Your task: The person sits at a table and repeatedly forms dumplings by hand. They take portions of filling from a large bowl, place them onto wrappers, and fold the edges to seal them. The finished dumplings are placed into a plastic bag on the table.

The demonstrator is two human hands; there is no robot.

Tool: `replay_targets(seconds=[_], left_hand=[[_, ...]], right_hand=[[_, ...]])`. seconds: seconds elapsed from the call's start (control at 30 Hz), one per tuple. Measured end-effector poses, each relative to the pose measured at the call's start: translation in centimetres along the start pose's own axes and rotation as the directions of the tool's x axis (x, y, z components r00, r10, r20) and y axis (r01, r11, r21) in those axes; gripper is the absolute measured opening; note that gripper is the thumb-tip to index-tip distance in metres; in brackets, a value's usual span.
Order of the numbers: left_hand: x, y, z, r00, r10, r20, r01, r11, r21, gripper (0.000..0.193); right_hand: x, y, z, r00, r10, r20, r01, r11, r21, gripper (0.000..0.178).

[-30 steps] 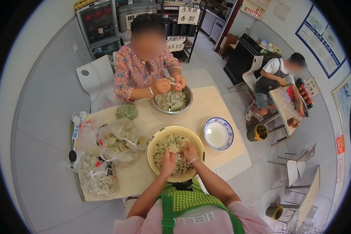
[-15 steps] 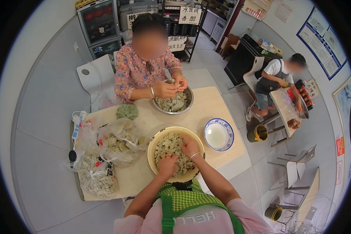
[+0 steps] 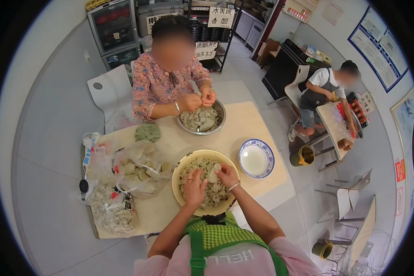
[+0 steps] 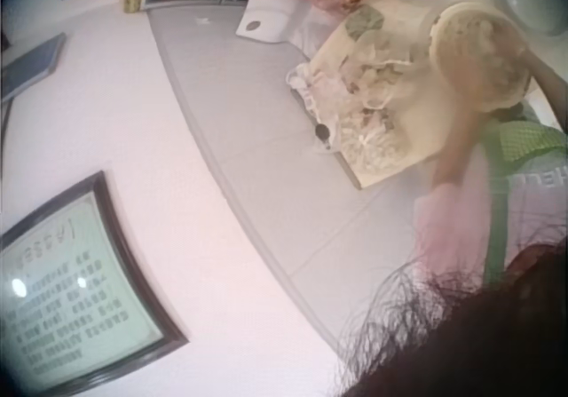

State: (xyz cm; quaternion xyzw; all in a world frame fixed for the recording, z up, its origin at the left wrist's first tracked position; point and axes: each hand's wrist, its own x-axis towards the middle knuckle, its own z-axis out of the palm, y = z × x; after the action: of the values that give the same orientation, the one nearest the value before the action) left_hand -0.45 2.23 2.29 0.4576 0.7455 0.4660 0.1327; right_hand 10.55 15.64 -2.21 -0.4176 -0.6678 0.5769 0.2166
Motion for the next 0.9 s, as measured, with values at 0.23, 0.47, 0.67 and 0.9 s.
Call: replay_targets(seconds=[0.23,0.47,0.67,0.9], left_hand=[[-0.7,0.6,1.5,0.929,-0.263,0.261,0.366,0.761,-0.535,0.031],[-1.4,-1.1,2.1,0.888,-0.433,0.153,0.448,0.742,-0.498,0.025],[-1.5,-1.0,2.2,0.776,-0.548,0.313,0.517,0.269,-0.813,0.026],[-0.8,-0.9,0.7,0.805,-0.526,0.275,0.379,0.1,-0.92,0.025]], right_hand=[[-3.5,-3.2,2.5,0.966,0.158,0.203,-0.231,0.88,0.415,0.021],[-3.9,-3.1,4.0,0.992,-0.114,-0.053,0.106,0.986,-0.128,0.028],[-4.2,-4.8,3.2,0.967,-0.24,0.083,0.232,0.968,0.1,0.036],[-4.9,-3.3,2.0,0.928,-0.054,0.369,0.046,0.998,0.03,0.042]])
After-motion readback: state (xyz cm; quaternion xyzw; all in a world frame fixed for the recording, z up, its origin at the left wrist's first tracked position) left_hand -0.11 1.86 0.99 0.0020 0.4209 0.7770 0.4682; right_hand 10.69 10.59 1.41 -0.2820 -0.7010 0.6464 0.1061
